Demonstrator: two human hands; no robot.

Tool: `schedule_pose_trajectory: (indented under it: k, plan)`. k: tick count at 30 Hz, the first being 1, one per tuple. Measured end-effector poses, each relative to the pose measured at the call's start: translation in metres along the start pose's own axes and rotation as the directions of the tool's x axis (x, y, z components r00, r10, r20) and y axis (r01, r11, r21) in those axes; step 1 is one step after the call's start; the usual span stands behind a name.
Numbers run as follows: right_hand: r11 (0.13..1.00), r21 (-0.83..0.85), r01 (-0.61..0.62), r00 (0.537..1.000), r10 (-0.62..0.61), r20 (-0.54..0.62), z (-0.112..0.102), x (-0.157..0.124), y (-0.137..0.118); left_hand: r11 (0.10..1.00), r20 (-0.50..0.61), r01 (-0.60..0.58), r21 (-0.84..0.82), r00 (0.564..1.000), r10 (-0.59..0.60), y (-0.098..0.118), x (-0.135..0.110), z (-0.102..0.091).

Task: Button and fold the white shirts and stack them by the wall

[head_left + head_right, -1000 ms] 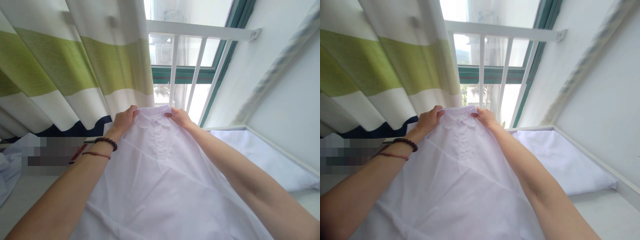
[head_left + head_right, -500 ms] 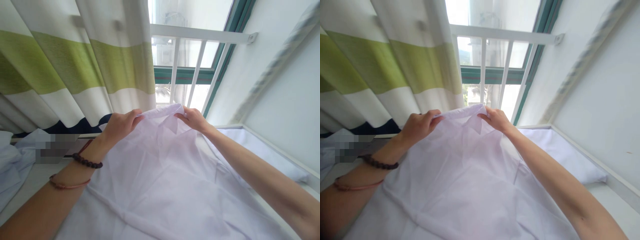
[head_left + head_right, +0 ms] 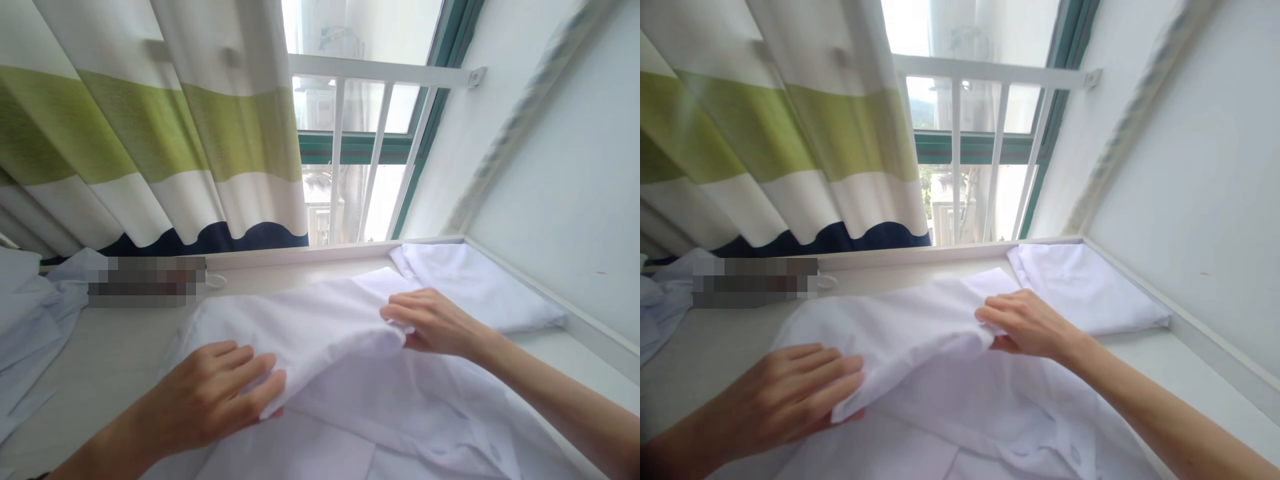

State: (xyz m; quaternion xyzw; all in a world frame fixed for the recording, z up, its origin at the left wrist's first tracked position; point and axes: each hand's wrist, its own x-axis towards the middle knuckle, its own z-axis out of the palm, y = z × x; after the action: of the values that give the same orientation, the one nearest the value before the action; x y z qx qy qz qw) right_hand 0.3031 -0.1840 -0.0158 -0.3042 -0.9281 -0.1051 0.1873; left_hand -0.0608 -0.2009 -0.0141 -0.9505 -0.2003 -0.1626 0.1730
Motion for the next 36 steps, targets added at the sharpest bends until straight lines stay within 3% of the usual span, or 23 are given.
schedule_pose_trajectory:
  k: [3, 7, 11, 16, 18, 21, 23, 25, 29, 36]
  plan:
    - [0.999, 0.043, -0.029, 0.973, 0.018, 0.23, 0.005, -0.016, -0.005, 0.996, 0.122, -0.066, -0.063, 0.99, 0.074, 0.008, -0.007, 0.009]
    - [0.991, 0.106, -0.078, 0.953, 0.043, 0.3, 0.018, -0.022, -0.007, 0.993, 0.212, 0.072, -0.091, 0.976, -0.051, 0.003, -0.009, 0.025]
    - [0.965, 0.212, -0.155, 0.944, 0.081, 0.32, 0.028, -0.023, -0.009, 0.97, 0.347, 0.151, -0.191, 0.935, -0.077, -0.003, -0.012, 0.032]
    - [0.788, 0.5, -0.359, 0.879, 0.105, 0.465, 0.005, -0.022, 0.004, 0.944, 0.455, 0.191, -0.269, 0.889, -0.05, -0.011, -0.01, 0.017]
    - [0.717, 0.556, -0.42, 0.872, 0.149, 0.467, -0.008, -0.014, 0.012, 0.939, 0.459, 0.245, -0.241, 0.881, -0.112, -0.018, -0.006, 0.014]
    - [0.746, 0.439, -0.5, 0.863, 0.39, 0.32, -0.012, 0.008, 0.015, 0.915, 0.402, 0.384, -0.122, 0.862, -0.308, -0.028, -0.001, 0.021]
    - [0.81, 0.285, -0.513, 0.857, 0.462, 0.229, 0.001, 0.021, 0.01, 0.9, 0.379, 0.433, -0.053, 0.843, -0.383, -0.03, 0.0, 0.033]
    - [0.862, 0.162, -0.48, 0.862, 0.43, 0.267, 0.021, 0.027, 0.004, 0.895, 0.38, 0.446, 0.007, 0.827, -0.415, -0.025, -0.003, 0.046]
    - [0.89, 0.042, -0.453, 0.823, 0.401, 0.402, 0.058, 0.018, 0.0, 0.888, 0.351, 0.455, 0.073, 0.821, -0.45, -0.015, -0.008, 0.067]
    - [0.841, -0.043, -0.539, 0.753, 0.504, 0.423, 0.07, 0.02, 0.026, 0.852, 0.443, 0.523, -0.002, 0.765, -0.468, -0.045, 0.023, 0.081]
